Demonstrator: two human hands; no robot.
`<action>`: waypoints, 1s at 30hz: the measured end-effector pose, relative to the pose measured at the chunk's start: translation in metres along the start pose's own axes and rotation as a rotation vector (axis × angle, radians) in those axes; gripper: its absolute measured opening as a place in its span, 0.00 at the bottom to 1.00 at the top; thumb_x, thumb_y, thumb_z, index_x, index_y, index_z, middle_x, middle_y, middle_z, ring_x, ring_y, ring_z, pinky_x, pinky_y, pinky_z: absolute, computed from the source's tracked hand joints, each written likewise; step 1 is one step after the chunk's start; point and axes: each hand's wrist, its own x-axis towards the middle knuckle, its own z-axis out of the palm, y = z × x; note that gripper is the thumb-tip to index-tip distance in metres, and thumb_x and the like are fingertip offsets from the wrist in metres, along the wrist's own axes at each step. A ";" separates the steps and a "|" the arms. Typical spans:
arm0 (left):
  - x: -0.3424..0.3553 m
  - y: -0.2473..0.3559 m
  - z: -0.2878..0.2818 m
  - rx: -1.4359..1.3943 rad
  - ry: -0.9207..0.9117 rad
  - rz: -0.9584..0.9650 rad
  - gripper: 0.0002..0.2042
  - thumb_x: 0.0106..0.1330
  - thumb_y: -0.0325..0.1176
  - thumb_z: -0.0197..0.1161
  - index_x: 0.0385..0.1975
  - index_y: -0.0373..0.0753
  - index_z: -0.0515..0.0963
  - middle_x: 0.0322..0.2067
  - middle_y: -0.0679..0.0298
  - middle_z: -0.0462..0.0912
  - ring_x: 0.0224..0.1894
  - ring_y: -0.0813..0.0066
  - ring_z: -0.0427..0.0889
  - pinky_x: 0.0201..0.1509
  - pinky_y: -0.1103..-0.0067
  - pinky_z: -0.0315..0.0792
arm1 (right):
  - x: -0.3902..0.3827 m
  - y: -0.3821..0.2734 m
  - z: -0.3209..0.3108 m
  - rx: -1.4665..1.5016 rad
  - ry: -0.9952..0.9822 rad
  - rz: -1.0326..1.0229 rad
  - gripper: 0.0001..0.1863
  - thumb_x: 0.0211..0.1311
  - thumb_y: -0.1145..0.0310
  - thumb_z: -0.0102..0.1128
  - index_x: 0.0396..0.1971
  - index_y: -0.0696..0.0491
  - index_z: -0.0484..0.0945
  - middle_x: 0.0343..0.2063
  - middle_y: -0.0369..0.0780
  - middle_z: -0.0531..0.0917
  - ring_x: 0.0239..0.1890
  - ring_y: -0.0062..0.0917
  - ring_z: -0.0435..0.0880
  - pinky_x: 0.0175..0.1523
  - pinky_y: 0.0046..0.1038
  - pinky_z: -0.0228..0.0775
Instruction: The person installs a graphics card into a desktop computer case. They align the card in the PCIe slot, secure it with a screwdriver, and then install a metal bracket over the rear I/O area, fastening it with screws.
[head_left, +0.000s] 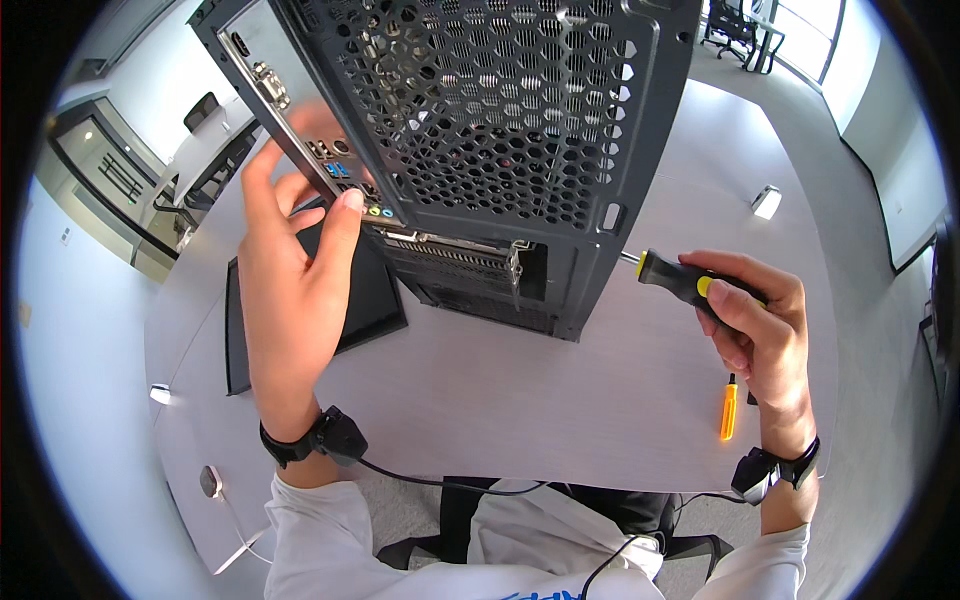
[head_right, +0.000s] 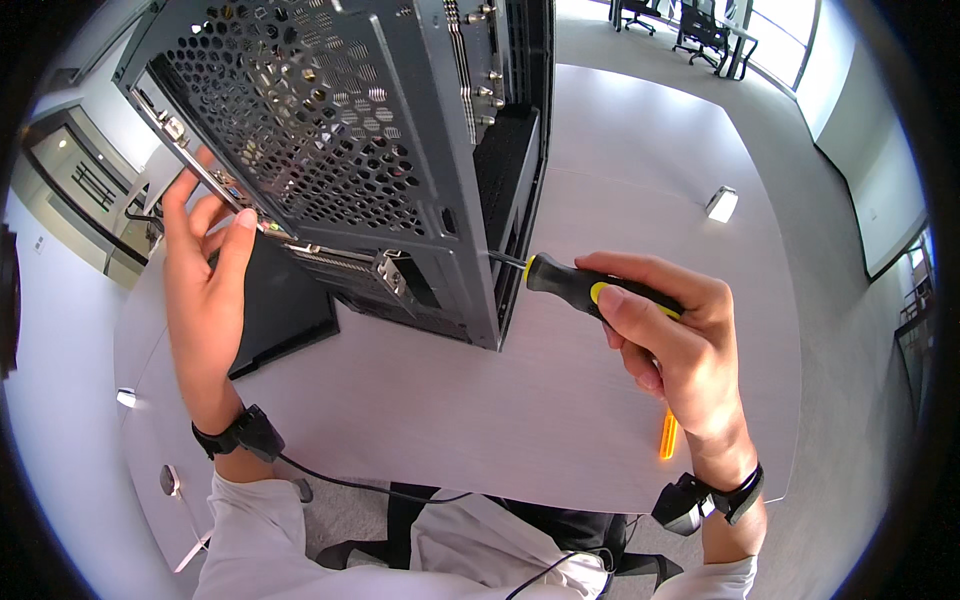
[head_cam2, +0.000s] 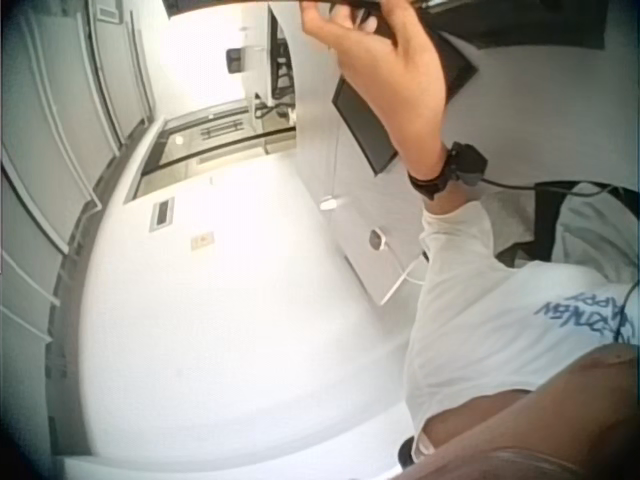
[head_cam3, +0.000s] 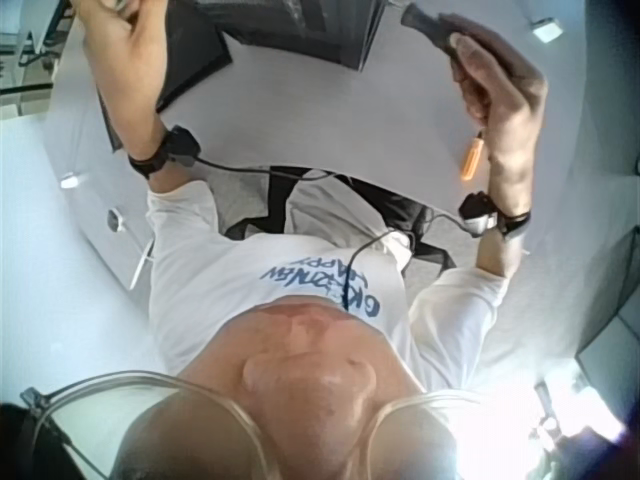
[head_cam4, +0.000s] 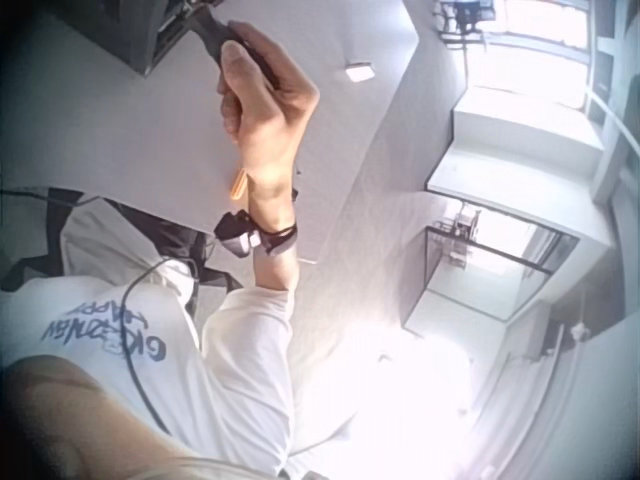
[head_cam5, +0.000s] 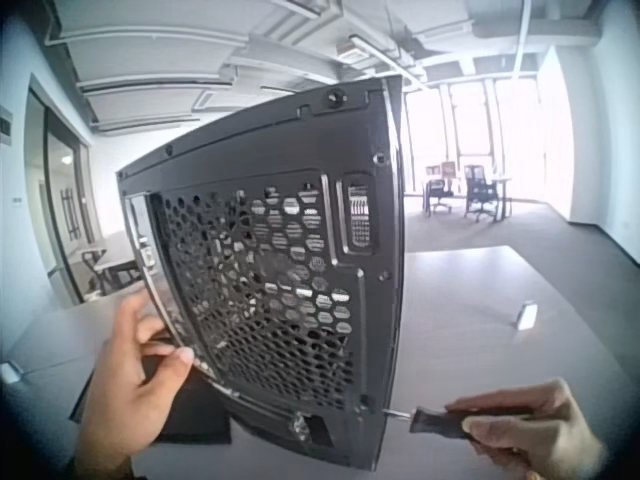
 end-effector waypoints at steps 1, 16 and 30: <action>0.000 0.000 -0.001 0.006 -0.005 0.005 0.27 0.73 0.25 0.58 0.71 0.37 0.61 0.46 0.61 0.83 0.45 0.77 0.81 0.54 0.81 0.73 | 0.001 0.000 0.001 0.002 0.001 -0.008 0.16 0.67 0.73 0.57 0.50 0.63 0.84 0.18 0.35 0.76 0.11 0.08 0.64 0.17 0.15 0.51; 0.000 -0.001 0.001 0.124 0.027 0.028 0.28 0.72 0.28 0.63 0.69 0.37 0.62 0.41 0.62 0.85 0.44 0.74 0.83 0.55 0.77 0.75 | -0.003 -0.002 -0.006 0.014 -0.032 0.093 0.17 0.68 0.69 0.56 0.50 0.63 0.83 0.20 0.35 0.76 0.11 0.09 0.65 0.17 0.15 0.50; 0.007 -0.025 0.004 0.174 -0.014 -0.019 0.30 0.75 0.40 0.62 0.69 0.29 0.62 0.47 0.61 0.84 0.48 0.78 0.79 0.58 0.82 0.68 | -0.118 0.085 -0.129 -0.121 0.537 0.069 0.21 0.74 0.60 0.52 0.59 0.56 0.78 0.26 0.35 0.78 0.17 0.09 0.70 0.20 0.15 0.55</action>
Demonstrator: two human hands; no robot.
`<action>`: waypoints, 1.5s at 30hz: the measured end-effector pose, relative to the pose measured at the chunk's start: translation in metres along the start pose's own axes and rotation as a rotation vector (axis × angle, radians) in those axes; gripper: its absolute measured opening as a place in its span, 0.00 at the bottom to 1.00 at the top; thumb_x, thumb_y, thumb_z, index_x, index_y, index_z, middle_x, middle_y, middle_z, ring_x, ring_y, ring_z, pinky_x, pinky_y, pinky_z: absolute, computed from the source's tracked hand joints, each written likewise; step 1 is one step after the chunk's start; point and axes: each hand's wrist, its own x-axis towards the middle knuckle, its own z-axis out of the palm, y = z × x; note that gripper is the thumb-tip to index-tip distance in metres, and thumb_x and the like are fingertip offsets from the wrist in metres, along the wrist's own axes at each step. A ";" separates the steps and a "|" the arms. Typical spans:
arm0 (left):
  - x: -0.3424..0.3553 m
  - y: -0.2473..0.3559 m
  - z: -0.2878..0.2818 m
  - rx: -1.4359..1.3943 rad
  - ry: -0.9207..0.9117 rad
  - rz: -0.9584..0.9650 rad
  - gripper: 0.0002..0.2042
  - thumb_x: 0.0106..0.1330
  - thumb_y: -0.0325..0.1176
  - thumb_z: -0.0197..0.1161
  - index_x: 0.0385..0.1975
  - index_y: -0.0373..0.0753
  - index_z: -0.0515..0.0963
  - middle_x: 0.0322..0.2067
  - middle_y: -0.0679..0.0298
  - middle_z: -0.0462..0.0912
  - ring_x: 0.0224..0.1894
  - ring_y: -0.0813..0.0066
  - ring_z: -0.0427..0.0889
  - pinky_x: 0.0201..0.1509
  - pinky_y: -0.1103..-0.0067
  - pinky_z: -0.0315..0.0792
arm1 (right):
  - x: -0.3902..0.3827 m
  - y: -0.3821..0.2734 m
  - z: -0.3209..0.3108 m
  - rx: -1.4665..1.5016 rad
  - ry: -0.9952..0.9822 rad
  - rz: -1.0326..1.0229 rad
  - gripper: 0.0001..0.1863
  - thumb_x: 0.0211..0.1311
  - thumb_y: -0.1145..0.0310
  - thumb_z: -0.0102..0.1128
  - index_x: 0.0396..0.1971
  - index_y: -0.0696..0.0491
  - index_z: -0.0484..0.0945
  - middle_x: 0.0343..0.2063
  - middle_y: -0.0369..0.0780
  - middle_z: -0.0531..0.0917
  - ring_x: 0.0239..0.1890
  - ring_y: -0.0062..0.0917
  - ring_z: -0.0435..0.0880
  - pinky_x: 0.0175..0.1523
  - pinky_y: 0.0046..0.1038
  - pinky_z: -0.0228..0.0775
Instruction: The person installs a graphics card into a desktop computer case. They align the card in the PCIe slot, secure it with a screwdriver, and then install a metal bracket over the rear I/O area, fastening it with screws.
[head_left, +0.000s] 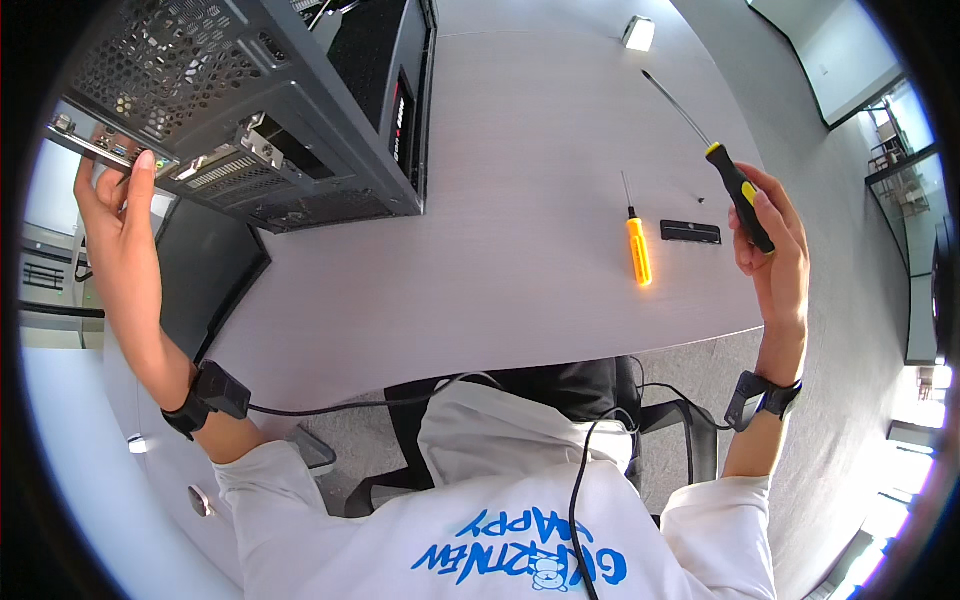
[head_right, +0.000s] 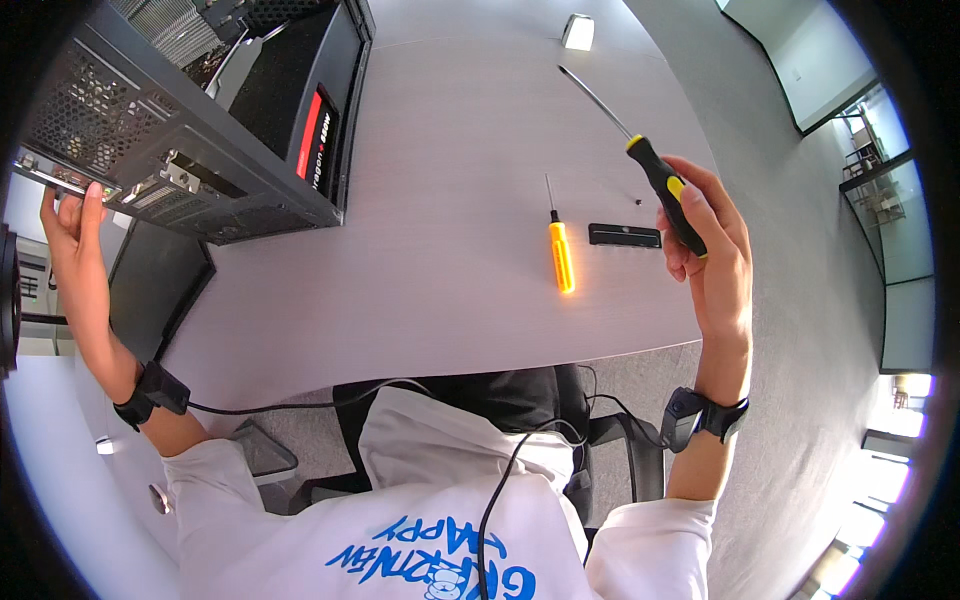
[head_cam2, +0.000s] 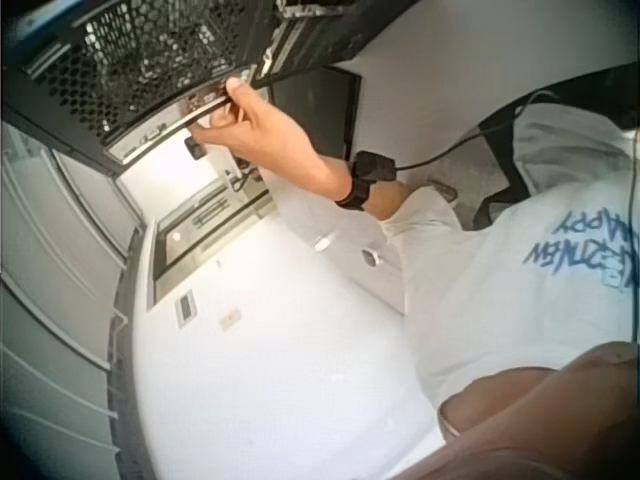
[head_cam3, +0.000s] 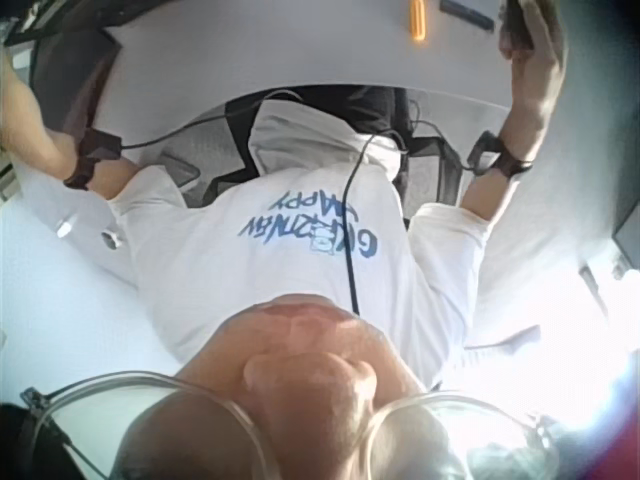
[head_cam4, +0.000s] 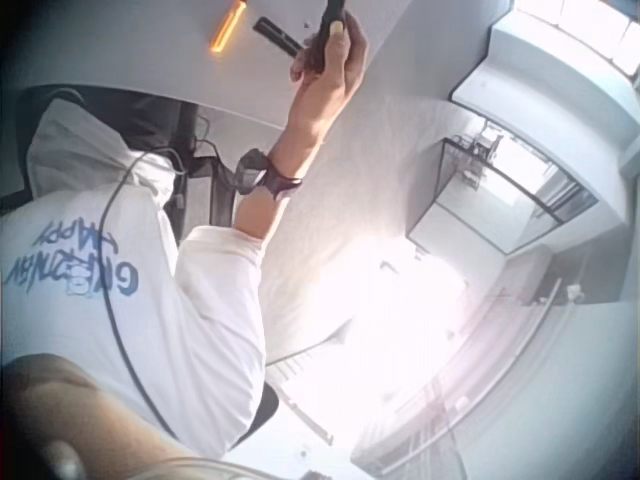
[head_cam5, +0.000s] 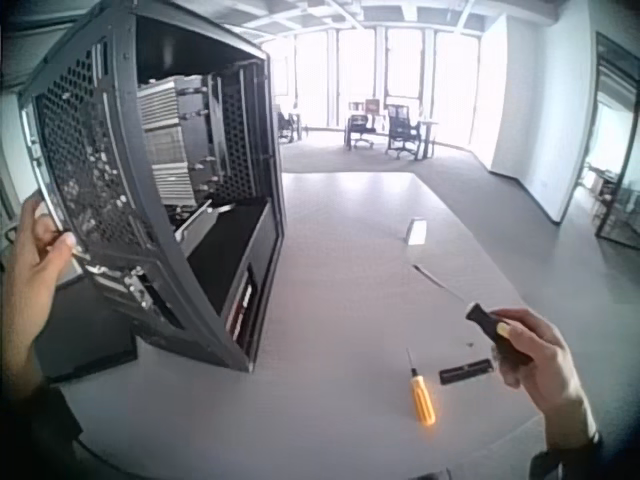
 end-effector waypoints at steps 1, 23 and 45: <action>-0.001 -0.001 0.000 -0.018 0.007 -0.020 0.30 0.75 0.41 0.62 0.69 0.29 0.62 0.48 0.60 0.84 0.48 0.77 0.79 0.59 0.81 0.68 | 0.000 0.007 -0.007 -0.037 0.060 0.038 0.21 0.74 0.60 0.52 0.59 0.56 0.78 0.26 0.35 0.78 0.17 0.09 0.70 0.20 0.15 0.55; -0.085 -0.027 0.013 -0.256 -0.340 -0.224 0.32 0.76 0.37 0.58 0.76 0.39 0.54 0.67 0.49 0.67 0.71 0.61 0.68 0.73 0.69 0.63 | 0.019 0.089 -0.059 -0.812 0.212 -0.266 0.21 0.69 0.68 0.60 0.61 0.46 0.76 0.45 0.43 0.80 0.49 0.34 0.81 0.55 0.35 0.73; -0.046 -0.065 0.040 -0.134 -0.347 -0.276 0.29 0.78 0.47 0.55 0.65 0.28 0.59 0.54 0.49 0.76 0.56 0.64 0.79 0.63 0.71 0.76 | -0.013 0.053 -0.033 -0.955 0.012 -0.608 0.22 0.55 0.75 0.70 0.52 0.50 0.82 0.53 0.40 0.77 0.59 0.38 0.72 0.62 0.39 0.72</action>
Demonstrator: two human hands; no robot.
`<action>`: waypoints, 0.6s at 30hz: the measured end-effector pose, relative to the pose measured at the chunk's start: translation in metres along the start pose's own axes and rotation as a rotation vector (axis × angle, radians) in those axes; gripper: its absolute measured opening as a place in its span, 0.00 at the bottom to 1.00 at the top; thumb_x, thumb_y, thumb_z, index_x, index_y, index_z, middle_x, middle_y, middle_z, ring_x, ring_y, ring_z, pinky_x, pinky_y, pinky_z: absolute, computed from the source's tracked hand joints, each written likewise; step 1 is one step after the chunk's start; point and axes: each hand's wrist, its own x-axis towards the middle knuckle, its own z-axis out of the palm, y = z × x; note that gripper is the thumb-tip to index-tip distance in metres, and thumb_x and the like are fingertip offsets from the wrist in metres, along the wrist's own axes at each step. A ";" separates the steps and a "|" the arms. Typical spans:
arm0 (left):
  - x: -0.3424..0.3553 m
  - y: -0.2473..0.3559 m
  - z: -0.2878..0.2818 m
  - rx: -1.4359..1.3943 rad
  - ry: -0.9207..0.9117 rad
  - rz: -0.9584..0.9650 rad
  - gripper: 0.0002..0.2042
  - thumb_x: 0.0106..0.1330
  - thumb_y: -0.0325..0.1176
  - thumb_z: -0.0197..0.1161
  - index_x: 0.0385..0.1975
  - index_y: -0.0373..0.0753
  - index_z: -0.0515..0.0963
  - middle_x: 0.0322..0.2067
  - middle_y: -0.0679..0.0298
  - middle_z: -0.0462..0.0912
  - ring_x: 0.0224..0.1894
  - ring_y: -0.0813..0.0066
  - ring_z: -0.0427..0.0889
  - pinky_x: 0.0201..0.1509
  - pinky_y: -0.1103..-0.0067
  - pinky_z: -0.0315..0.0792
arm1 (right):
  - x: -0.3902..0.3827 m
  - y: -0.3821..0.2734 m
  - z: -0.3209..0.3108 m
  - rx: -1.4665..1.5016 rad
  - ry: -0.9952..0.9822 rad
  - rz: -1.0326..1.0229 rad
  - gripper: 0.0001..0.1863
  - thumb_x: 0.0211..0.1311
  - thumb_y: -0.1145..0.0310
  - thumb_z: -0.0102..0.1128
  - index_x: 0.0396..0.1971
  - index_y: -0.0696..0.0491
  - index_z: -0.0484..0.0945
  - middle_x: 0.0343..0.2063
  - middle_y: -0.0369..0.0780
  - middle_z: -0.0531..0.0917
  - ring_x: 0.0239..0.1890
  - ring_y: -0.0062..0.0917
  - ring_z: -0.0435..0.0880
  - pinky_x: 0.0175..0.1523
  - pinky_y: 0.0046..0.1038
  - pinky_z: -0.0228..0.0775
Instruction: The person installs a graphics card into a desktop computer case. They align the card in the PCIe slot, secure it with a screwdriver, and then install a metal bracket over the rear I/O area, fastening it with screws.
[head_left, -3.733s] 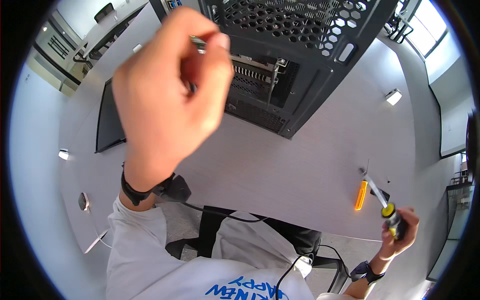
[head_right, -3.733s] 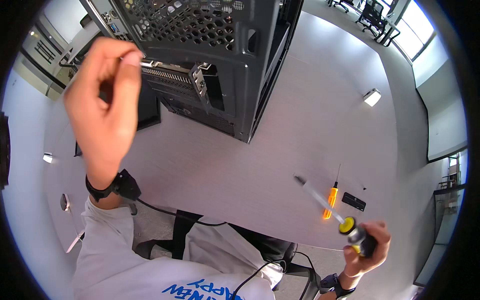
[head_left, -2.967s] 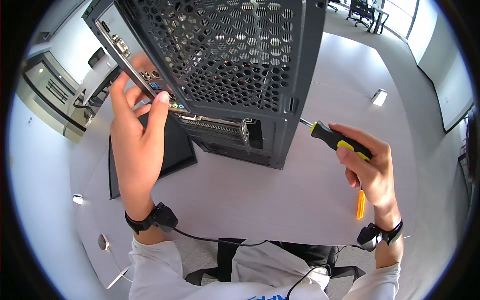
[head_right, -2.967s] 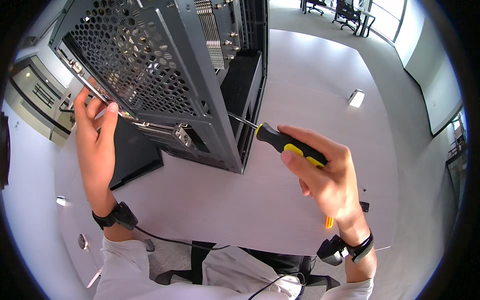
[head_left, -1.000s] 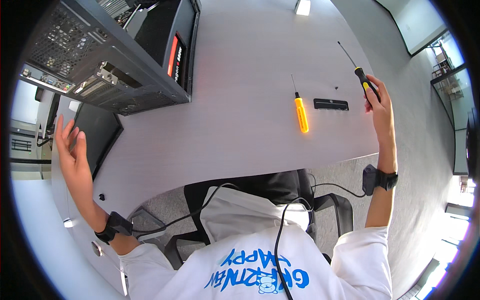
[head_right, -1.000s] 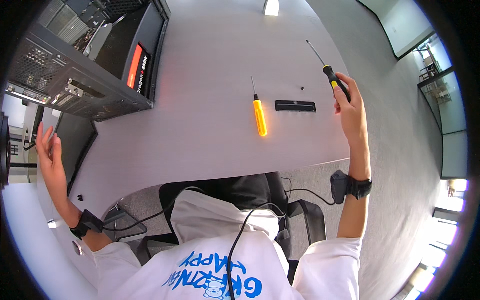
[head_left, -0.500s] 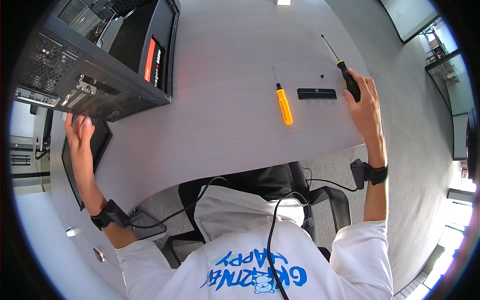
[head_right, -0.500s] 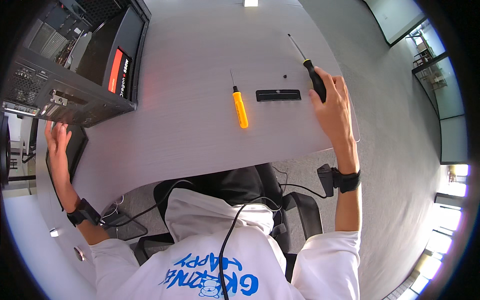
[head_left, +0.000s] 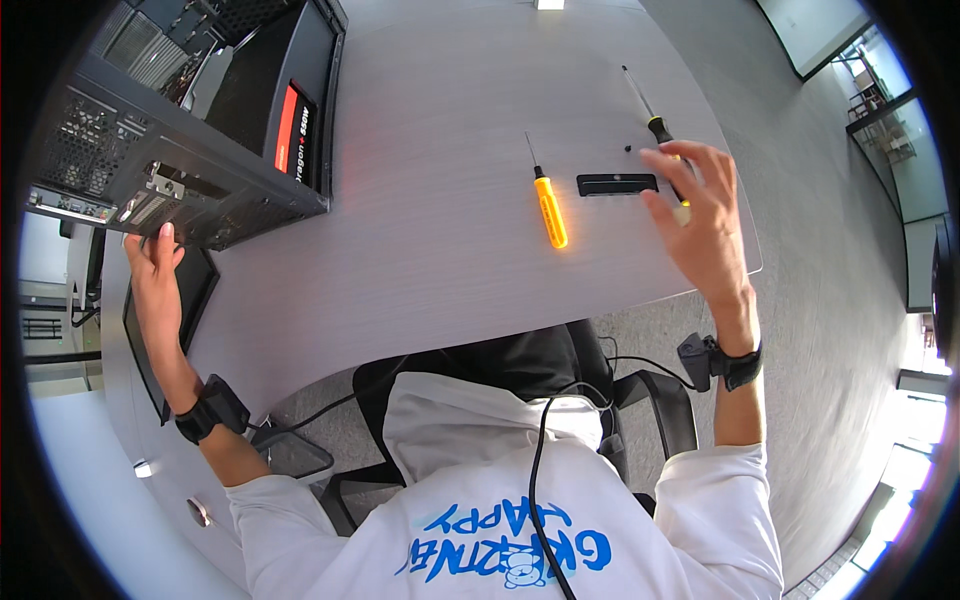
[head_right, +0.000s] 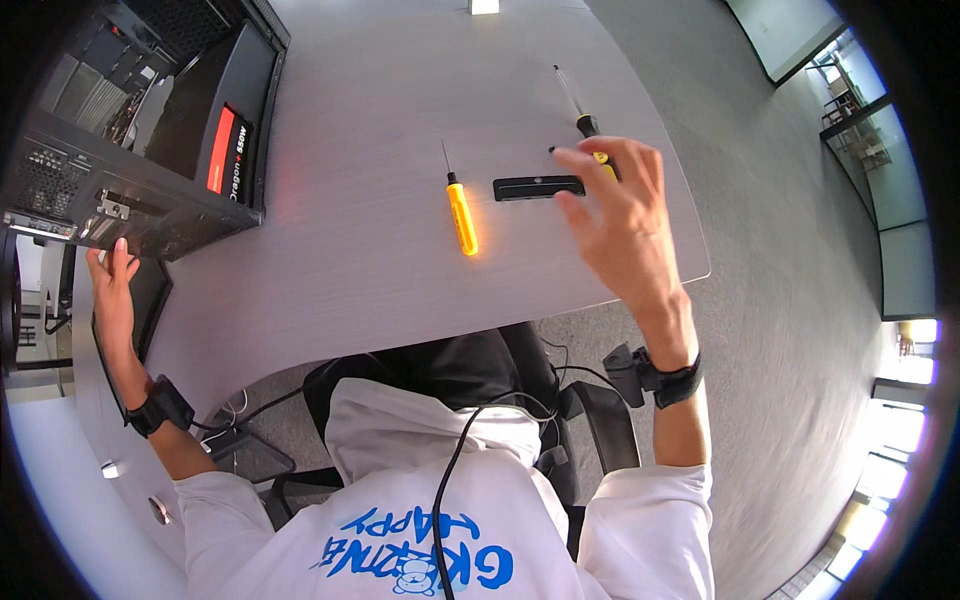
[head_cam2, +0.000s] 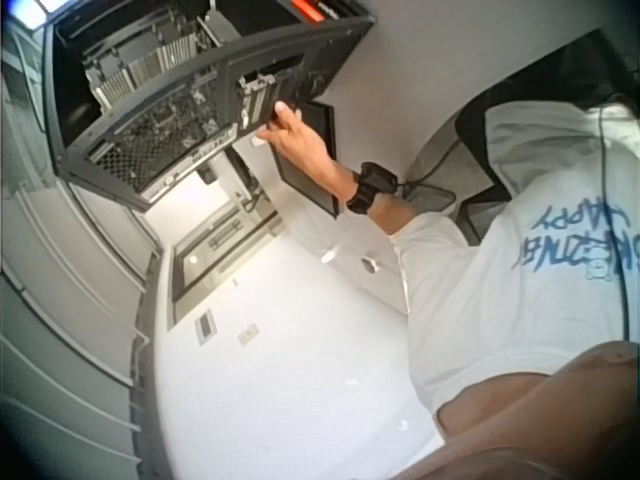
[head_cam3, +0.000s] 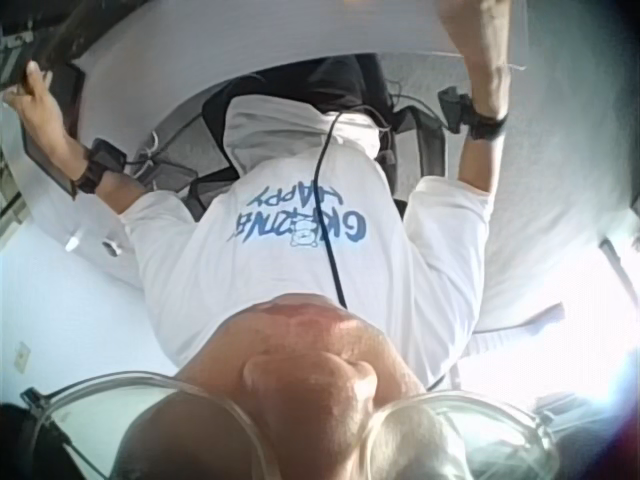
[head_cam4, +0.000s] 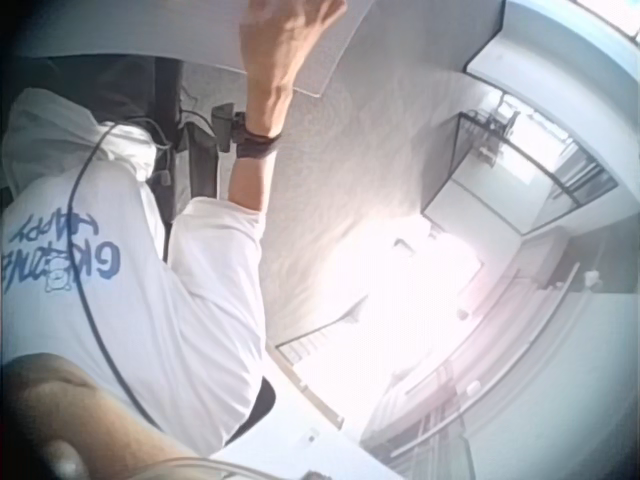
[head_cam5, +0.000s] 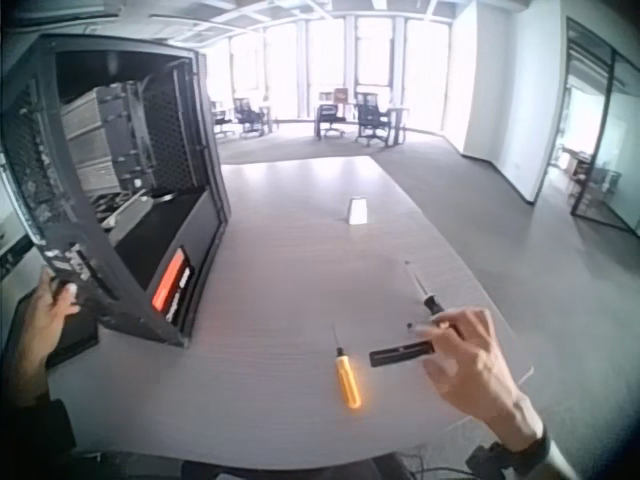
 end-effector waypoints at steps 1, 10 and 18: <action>0.002 -0.001 -0.001 0.010 0.000 0.007 0.28 0.78 0.46 0.55 0.64 0.28 0.61 0.52 0.49 0.77 0.54 0.65 0.80 0.62 0.70 0.77 | 0.000 -0.005 0.002 0.017 -0.010 -0.039 0.21 0.54 0.77 0.71 0.50 0.51 0.83 0.53 0.40 0.77 0.59 0.38 0.72 0.61 0.39 0.72; -0.007 0.013 0.002 0.015 0.022 0.030 0.25 0.78 0.42 0.56 0.67 0.34 0.64 0.50 0.51 0.80 0.51 0.67 0.82 0.59 0.70 0.79 | 0.003 -0.011 0.027 0.008 -0.011 -0.110 0.12 0.51 0.80 0.70 0.38 0.54 0.84 0.44 0.38 0.82 0.54 0.37 0.74 0.55 0.36 0.75; -0.031 0.028 0.015 0.086 0.145 0.090 0.22 0.77 0.43 0.58 0.56 0.32 0.63 0.44 0.49 0.86 0.50 0.54 0.87 0.54 0.67 0.77 | 0.017 -0.033 0.007 0.485 0.102 0.285 0.03 0.67 0.80 0.59 0.39 0.58 0.76 0.46 0.41 0.84 0.49 0.27 0.83 0.55 0.26 0.74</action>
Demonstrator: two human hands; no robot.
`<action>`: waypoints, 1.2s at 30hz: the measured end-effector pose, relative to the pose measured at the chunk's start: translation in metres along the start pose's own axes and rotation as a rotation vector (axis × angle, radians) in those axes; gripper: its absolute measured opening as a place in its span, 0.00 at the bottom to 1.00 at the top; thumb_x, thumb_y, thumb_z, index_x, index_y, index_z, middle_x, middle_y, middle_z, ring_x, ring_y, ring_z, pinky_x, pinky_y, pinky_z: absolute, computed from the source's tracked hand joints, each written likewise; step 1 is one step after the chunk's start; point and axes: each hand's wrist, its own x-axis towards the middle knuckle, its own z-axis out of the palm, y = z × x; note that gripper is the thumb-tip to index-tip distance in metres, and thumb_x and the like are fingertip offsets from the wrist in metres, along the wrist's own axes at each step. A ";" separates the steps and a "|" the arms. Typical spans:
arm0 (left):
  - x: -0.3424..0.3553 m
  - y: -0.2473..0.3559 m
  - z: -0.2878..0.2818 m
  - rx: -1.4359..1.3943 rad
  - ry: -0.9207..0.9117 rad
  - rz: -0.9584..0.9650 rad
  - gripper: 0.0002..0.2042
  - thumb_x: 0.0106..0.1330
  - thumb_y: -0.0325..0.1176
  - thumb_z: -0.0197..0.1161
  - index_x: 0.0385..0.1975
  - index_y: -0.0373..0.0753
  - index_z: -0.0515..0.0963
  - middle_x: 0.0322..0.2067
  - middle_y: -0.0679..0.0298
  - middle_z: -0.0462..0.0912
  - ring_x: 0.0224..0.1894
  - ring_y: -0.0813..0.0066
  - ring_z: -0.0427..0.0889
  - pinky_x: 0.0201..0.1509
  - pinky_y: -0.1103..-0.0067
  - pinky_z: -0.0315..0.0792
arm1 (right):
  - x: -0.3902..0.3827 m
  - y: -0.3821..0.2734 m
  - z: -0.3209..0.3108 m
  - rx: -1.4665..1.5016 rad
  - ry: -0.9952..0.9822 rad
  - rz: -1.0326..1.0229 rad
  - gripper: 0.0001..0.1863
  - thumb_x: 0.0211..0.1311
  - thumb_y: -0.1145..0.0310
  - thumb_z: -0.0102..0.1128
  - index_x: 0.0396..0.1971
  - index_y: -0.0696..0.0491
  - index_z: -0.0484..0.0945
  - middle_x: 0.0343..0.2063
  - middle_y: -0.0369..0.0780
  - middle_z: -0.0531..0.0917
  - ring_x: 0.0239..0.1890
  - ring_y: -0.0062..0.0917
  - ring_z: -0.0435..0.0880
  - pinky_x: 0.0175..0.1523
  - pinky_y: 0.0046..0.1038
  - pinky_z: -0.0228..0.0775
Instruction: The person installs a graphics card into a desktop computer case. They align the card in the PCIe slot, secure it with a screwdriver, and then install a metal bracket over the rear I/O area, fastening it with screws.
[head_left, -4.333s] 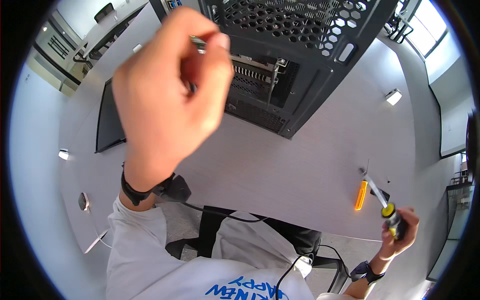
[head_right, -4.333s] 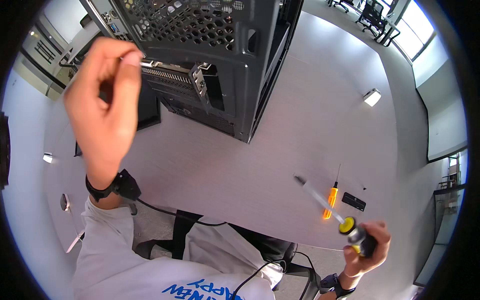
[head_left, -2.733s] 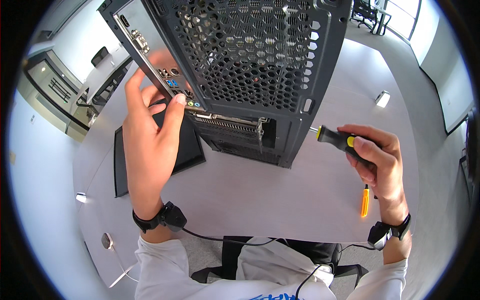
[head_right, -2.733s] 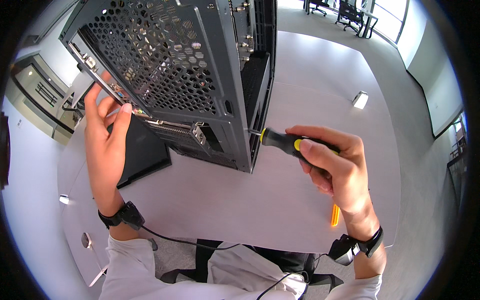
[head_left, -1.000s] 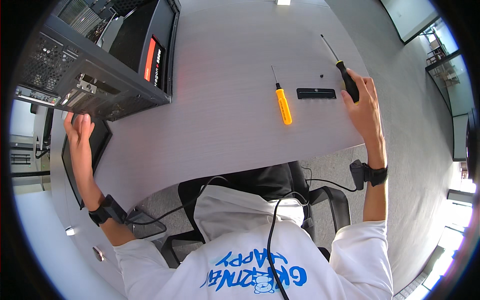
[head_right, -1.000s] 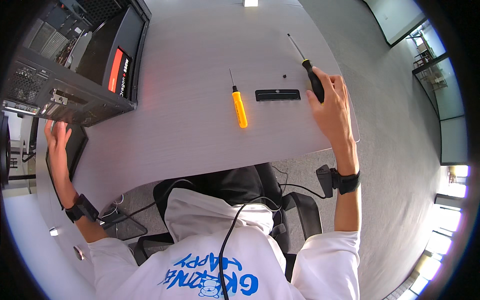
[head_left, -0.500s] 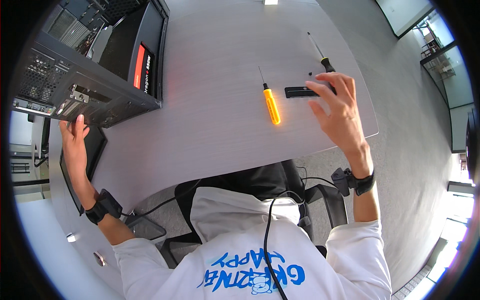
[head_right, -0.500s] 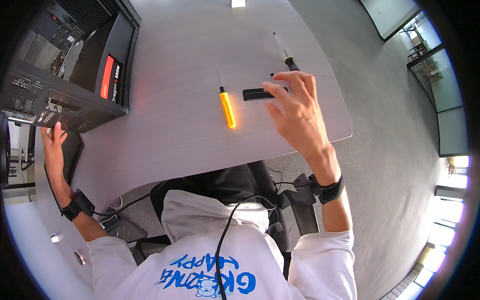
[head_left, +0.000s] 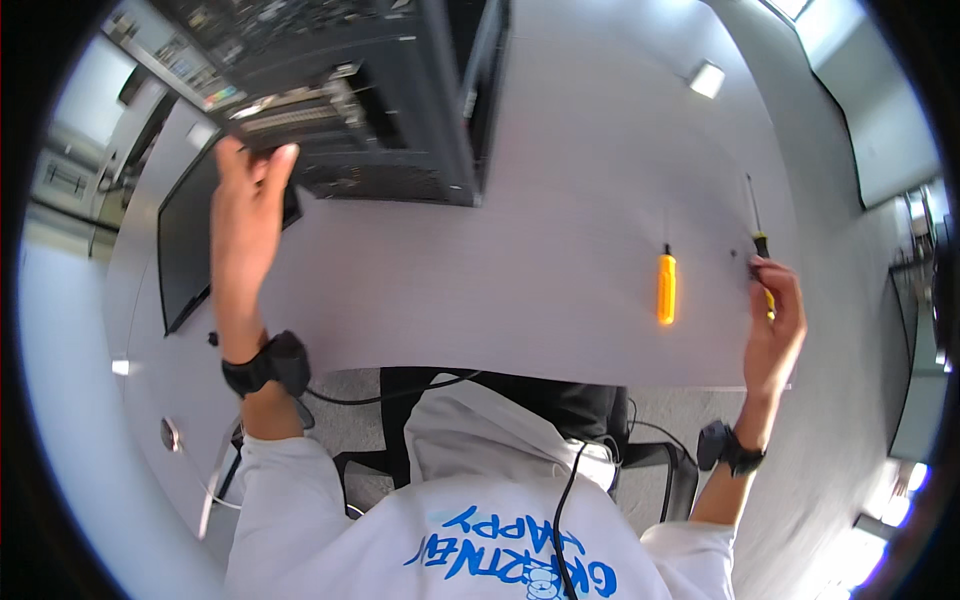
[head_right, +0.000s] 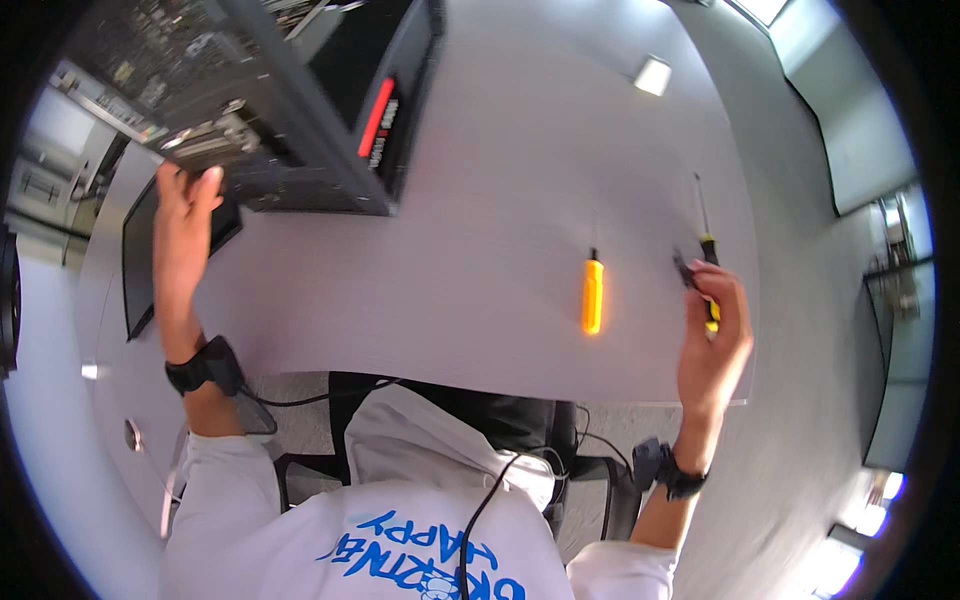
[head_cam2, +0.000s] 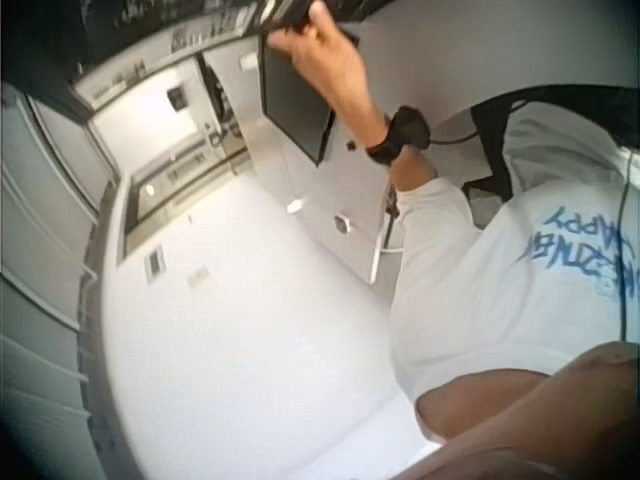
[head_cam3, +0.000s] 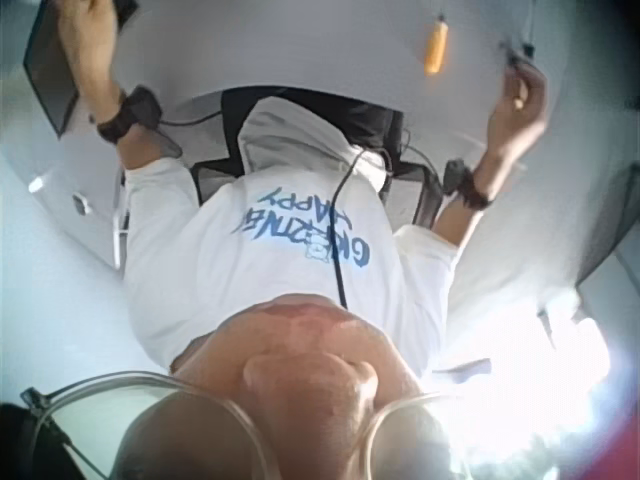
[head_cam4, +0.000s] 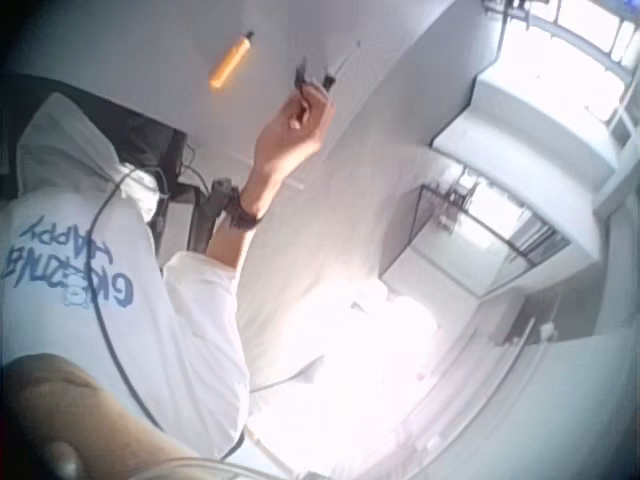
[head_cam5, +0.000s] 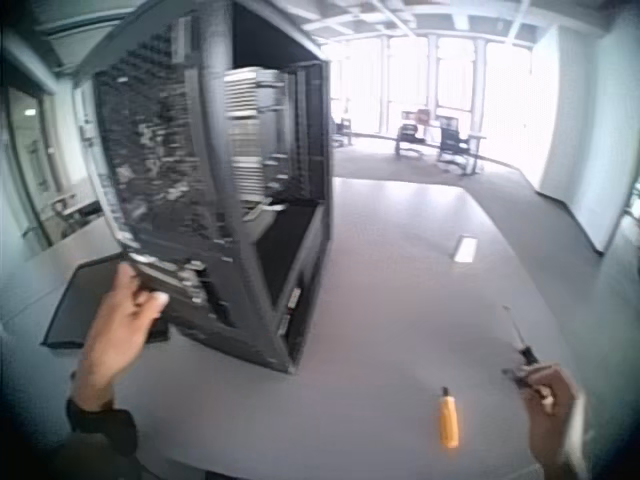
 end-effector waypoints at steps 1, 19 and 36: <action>-0.002 0.002 0.003 -0.018 0.019 0.001 0.21 0.77 0.43 0.58 0.56 0.32 0.63 0.44 0.48 0.86 0.50 0.53 0.86 0.53 0.68 0.77 | 0.001 -0.007 0.003 0.140 -0.011 -0.065 0.03 0.70 0.77 0.58 0.40 0.58 0.75 0.47 0.42 0.83 0.48 0.26 0.84 0.54 0.26 0.75; -0.027 0.034 0.007 -0.095 0.036 -0.017 0.17 0.75 0.33 0.61 0.53 0.32 0.64 0.38 0.55 0.84 0.38 0.72 0.82 0.44 0.78 0.76 | 0.007 -0.149 0.117 1.261 -0.401 0.052 0.10 0.65 0.71 0.68 0.41 0.59 0.78 0.41 0.44 0.83 0.51 0.42 0.86 0.61 0.50 0.77; -0.091 0.116 0.001 -0.541 -0.405 0.135 0.10 0.66 0.29 0.70 0.41 0.35 0.79 0.33 0.61 0.84 0.33 0.72 0.85 0.33 0.79 0.76 | -0.018 -0.152 0.136 1.395 -0.476 0.194 0.14 0.65 0.64 0.69 0.43 0.57 0.81 0.40 0.44 0.88 0.49 0.39 0.87 0.58 0.43 0.80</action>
